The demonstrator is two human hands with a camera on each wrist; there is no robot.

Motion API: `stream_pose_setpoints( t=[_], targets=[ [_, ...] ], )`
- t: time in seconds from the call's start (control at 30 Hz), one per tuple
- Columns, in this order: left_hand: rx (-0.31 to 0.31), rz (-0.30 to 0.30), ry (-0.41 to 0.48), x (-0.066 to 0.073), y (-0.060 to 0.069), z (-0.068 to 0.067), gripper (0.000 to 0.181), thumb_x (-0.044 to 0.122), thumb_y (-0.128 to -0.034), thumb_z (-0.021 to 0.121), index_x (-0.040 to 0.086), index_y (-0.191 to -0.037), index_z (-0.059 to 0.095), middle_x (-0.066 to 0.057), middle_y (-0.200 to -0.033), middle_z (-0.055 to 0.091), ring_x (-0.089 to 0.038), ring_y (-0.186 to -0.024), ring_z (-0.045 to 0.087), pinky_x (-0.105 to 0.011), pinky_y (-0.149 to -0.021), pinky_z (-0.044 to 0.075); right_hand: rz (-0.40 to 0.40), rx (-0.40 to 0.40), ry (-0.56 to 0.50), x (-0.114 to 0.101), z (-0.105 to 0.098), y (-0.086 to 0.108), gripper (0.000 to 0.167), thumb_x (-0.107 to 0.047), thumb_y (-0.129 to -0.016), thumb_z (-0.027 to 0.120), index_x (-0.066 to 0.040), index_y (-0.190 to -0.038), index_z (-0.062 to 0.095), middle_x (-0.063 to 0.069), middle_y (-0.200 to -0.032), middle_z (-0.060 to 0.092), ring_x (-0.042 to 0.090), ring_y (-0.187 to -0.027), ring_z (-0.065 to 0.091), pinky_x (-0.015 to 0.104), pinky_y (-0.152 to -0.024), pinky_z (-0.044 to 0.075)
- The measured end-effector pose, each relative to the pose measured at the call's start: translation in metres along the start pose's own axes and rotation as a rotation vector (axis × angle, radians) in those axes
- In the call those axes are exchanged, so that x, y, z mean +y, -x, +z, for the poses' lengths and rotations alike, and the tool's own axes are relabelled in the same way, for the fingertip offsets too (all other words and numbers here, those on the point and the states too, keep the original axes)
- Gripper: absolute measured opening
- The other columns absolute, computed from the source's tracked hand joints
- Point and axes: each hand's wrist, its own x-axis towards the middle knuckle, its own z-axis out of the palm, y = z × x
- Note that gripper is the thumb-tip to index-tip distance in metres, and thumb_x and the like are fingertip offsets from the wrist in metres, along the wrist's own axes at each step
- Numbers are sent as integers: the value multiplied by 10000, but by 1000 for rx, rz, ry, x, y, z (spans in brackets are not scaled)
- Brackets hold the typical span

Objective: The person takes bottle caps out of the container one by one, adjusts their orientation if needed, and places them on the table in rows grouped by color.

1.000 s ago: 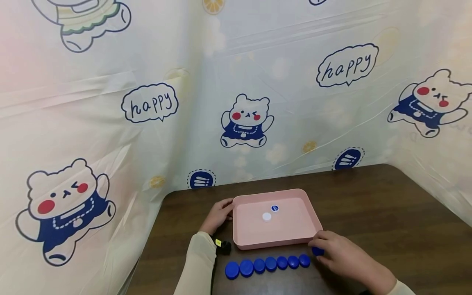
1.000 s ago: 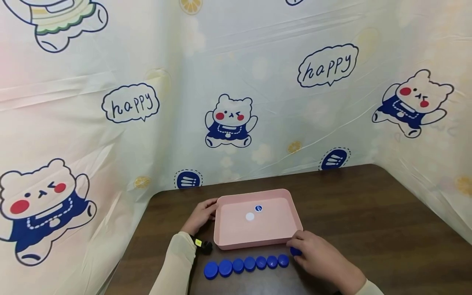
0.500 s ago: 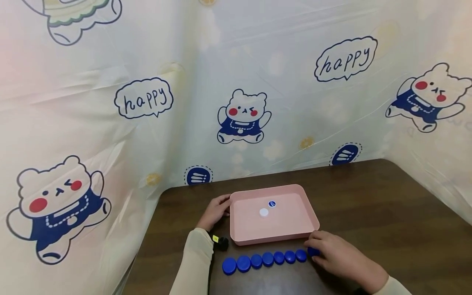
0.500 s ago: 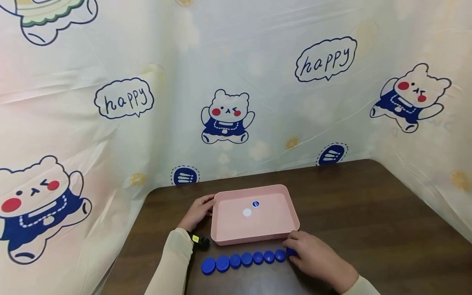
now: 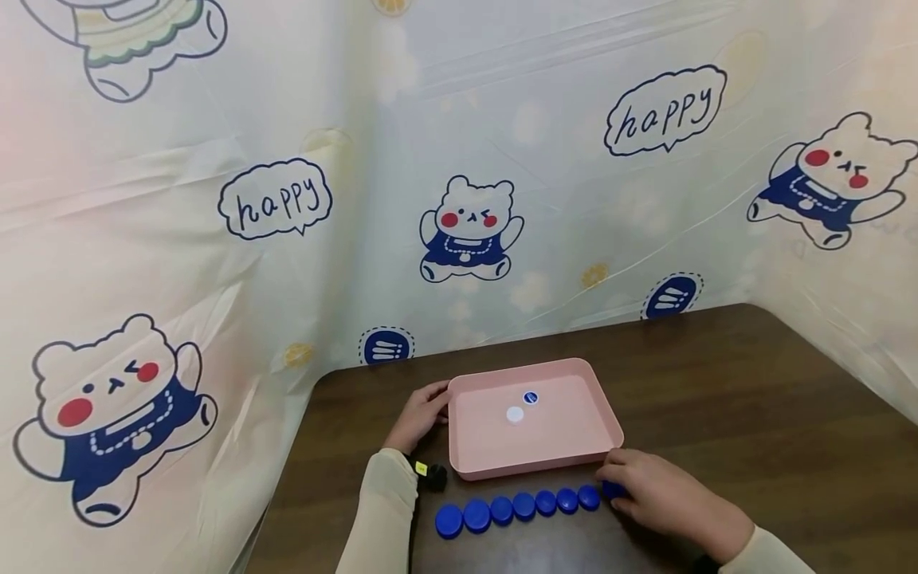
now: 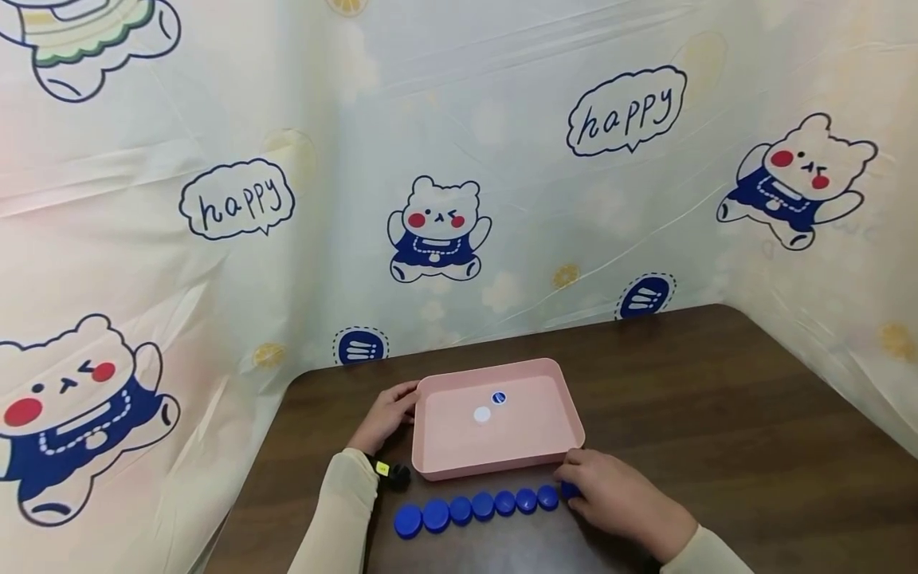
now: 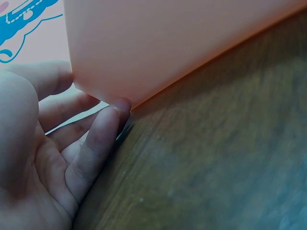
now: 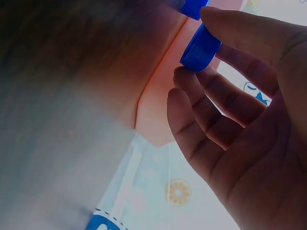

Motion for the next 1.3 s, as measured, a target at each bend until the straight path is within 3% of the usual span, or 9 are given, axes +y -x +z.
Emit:
stream_pose_setpoints(
  t=[0.23,0.43,0.8,1.0,1.3],
  targets=[
    [34,-8,-15,1,-1,4,438,282,-999,566,59,-1376,542,-125,-1157,627,-213,-834,635,-341,-721,554,40,-66,-22,0,0,-2,244,-140,-784,796,-129,-1015,716,-108,-925,553,26,-759,522,311,-672,519],
    [52,-4,-40,5,-3,4,424,280,-998,564,77,-1371,553,-118,-1154,625,-223,-835,632,-344,-721,554,19,-36,-13,1,2,-3,256,-137,-767,806,-135,-1003,708,-91,-926,557,38,-752,537,314,-660,518],
    [0,-49,-46,20,6,2,424,193,-1015,534,8,-1395,503,-185,-1182,609,-238,-853,629,-388,-753,552,33,-104,-45,2,5,-5,230,-155,-781,805,-122,-987,707,-103,-894,521,25,-706,485,282,-624,492],
    [39,-29,-52,12,2,4,432,279,-1001,562,67,-1377,544,-123,-1146,625,-205,-844,623,-327,-727,551,46,-135,-62,2,1,-5,234,-166,-789,803,-119,-995,704,-110,-894,509,23,-704,463,273,-615,473],
    [55,-33,-58,0,-1,3,414,287,-1000,560,94,-1366,561,-90,-1108,632,-223,-857,624,-340,-733,551,71,-165,-58,1,2,-7,250,-190,-792,801,-102,-1007,709,-112,-890,513,23,-711,468,283,-631,485]
  ],
)
